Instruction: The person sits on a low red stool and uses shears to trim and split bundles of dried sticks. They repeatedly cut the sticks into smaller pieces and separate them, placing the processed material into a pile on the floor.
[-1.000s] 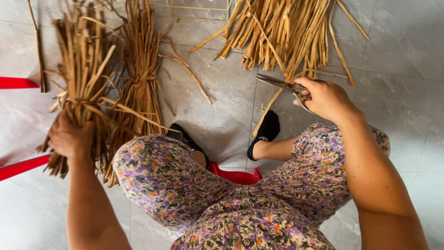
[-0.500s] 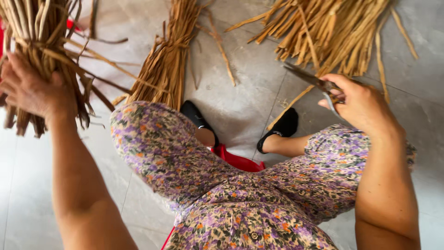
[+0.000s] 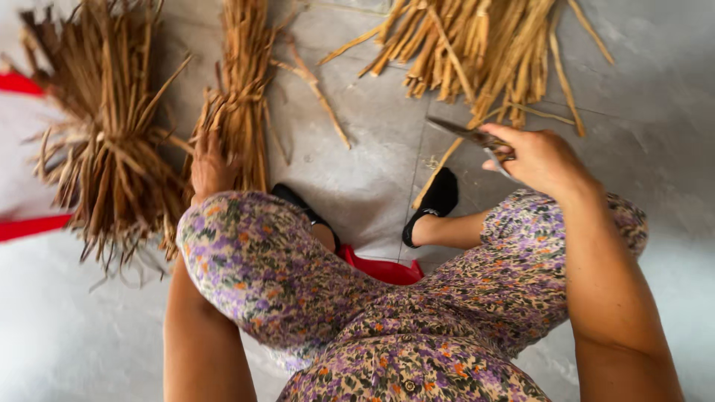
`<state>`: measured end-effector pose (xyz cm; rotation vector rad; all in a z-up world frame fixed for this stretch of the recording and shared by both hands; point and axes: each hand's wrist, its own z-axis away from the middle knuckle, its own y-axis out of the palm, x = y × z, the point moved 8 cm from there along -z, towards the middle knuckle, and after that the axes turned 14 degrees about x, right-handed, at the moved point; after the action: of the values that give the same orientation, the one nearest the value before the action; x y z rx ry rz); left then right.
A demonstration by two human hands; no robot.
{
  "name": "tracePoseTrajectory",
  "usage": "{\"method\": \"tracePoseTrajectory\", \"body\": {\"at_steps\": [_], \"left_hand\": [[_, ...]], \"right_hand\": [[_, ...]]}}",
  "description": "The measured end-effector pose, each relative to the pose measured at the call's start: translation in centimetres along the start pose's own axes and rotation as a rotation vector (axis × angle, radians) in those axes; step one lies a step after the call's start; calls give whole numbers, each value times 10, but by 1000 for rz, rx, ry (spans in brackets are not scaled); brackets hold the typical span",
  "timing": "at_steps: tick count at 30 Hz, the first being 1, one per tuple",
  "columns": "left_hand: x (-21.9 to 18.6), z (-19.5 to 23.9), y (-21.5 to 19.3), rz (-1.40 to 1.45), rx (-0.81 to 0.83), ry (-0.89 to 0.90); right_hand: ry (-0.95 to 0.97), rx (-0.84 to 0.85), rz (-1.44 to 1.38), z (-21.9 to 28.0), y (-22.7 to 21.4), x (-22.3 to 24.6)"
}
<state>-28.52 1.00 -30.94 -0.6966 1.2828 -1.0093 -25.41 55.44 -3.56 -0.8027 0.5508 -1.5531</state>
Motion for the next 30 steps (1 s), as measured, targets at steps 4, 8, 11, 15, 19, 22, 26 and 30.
{"method": "tracePoseTrajectory", "body": {"at_steps": [4,8,11,15,19,22,26,30], "left_hand": [[26,-10,30,-66,304,-382],[30,-11,41,-99,453,-577],[28,0,44,-62,518,-667],[17,28,32,13,604,-746],[16,64,-1,290,529,-706],[36,101,-12,469,383,-859],[65,115,-43,510,117,-717],[32,139,-133,461,-396,132]], "right_hand": [[-4,18,22,-12,10,2],[-2,18,29,-16,16,6],[75,125,93,-25,27,7],[38,202,124,-33,39,18],[69,254,124,-52,58,15],[159,320,105,-84,78,-14],[359,189,-109,-150,108,-72],[449,-465,-404,-180,159,-109]]}}
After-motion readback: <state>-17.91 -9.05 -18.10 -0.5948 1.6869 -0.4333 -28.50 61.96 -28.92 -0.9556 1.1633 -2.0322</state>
